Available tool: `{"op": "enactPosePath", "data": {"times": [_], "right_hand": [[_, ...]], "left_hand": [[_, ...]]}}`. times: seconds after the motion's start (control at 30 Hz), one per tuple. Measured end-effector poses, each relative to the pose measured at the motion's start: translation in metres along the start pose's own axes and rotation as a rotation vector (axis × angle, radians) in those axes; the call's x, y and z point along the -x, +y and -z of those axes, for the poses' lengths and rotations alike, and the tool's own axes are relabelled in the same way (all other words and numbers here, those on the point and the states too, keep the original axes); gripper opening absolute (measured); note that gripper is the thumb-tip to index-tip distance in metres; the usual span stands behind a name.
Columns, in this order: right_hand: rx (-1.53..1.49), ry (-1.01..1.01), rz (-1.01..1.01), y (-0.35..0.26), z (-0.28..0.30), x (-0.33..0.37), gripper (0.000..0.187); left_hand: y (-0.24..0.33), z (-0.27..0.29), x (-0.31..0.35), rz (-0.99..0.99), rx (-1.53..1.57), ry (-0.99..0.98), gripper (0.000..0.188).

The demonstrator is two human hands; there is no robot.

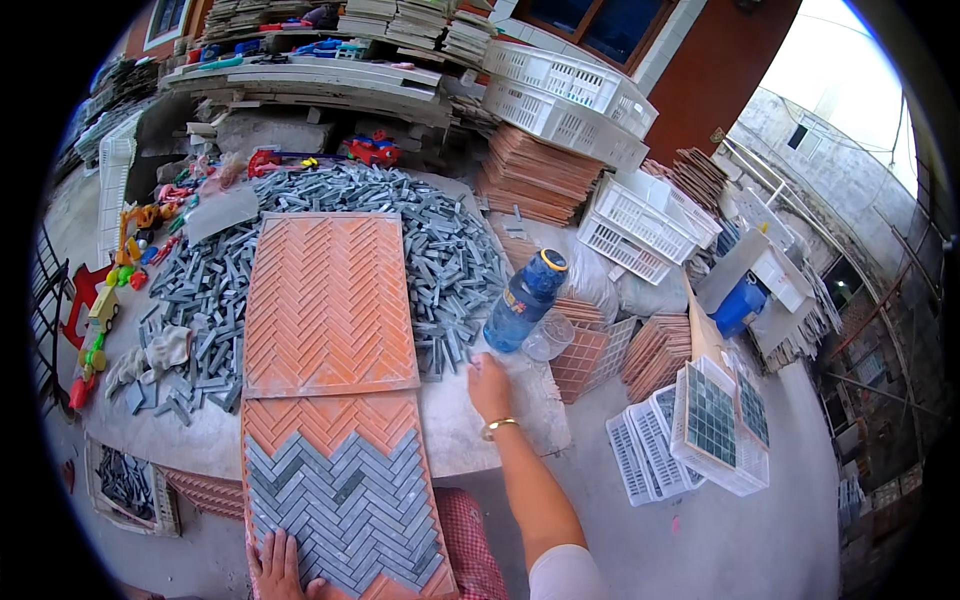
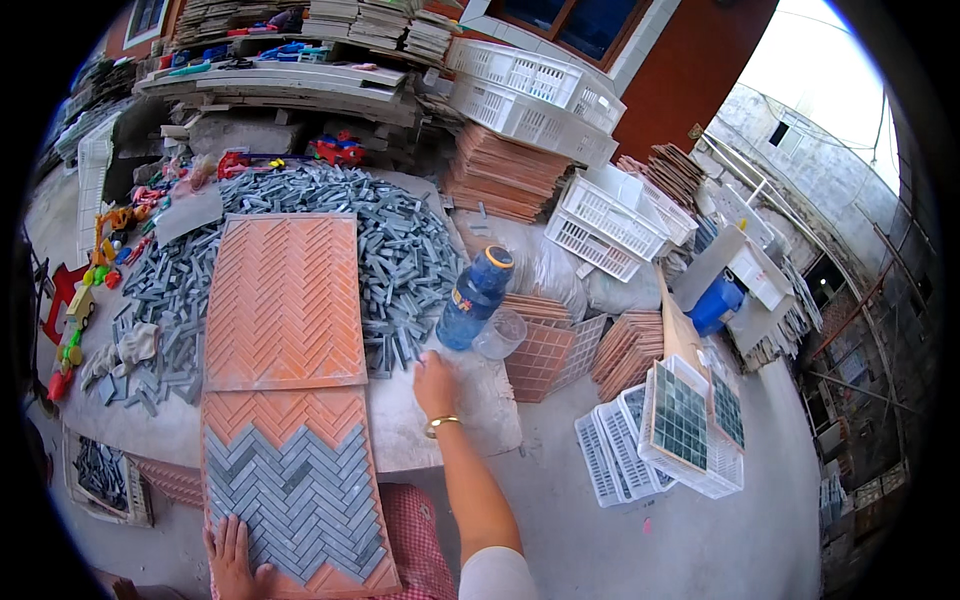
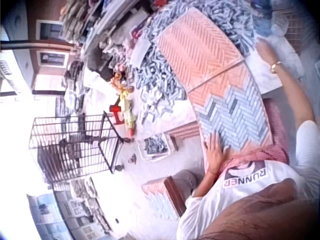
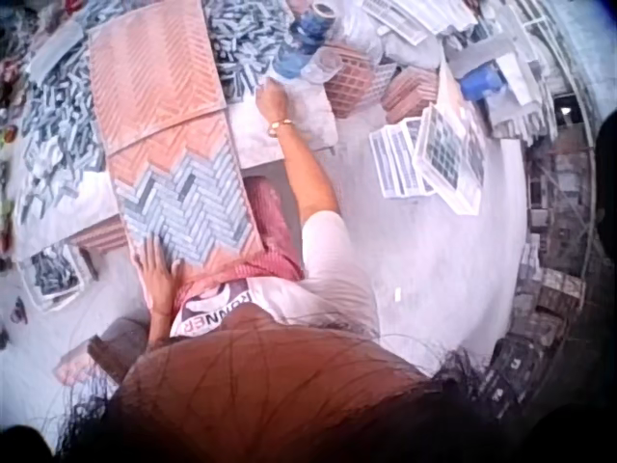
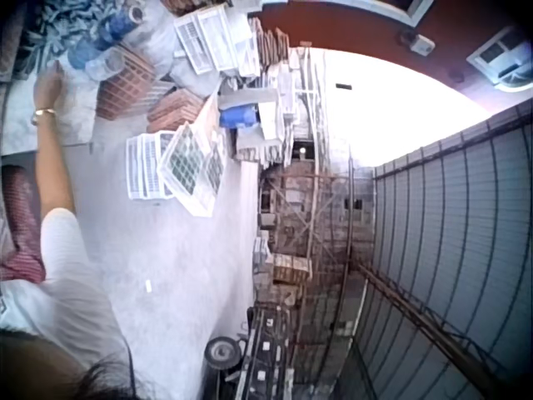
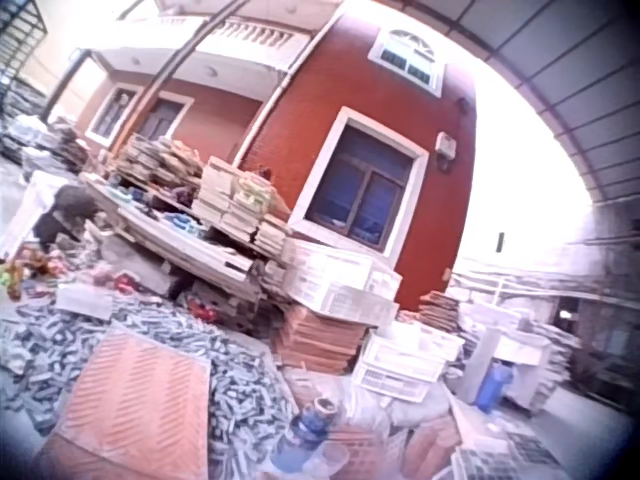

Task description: The person arranges small rectangular tiles by hand onto a flat board to form a herringbone pattern. They repeatedly pick tiles from a nearby pile, place them in sequence, and adjust their positions to maintain alignment.

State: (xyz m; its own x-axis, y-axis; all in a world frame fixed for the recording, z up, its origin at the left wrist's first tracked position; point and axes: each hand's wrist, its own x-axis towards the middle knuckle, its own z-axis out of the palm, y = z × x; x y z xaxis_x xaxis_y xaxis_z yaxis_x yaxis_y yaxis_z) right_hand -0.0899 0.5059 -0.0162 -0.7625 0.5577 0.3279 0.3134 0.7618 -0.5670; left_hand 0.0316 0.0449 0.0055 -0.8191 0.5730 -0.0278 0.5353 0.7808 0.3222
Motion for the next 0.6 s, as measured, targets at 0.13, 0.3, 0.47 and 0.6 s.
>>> {"op": "enactPosePath", "data": {"times": [0.13, 0.3, 0.47, 0.6], "right_hand": [[0.19, -0.042, -0.047, -0.036, -0.022, -0.014, 0.031], [0.332, -0.093, -0.141, -0.06, -0.026, -0.018, 0.038], [0.356, -0.13, -0.187, -0.057, -0.026, -0.016, 0.037], [0.342, -0.069, -0.231, -0.045, -0.034, -0.014, 0.038]], "left_hand": [[0.003, 0.004, -0.005, 0.021, -0.012, -0.032, 0.073], [0.002, 0.004, -0.005, 0.01, -0.006, -0.017, 0.071], [0.0, 0.0, 0.002, 0.018, 0.017, 0.03, 0.071], [-0.001, -0.007, -0.002, -0.002, 0.029, 0.033, 0.073]]}}
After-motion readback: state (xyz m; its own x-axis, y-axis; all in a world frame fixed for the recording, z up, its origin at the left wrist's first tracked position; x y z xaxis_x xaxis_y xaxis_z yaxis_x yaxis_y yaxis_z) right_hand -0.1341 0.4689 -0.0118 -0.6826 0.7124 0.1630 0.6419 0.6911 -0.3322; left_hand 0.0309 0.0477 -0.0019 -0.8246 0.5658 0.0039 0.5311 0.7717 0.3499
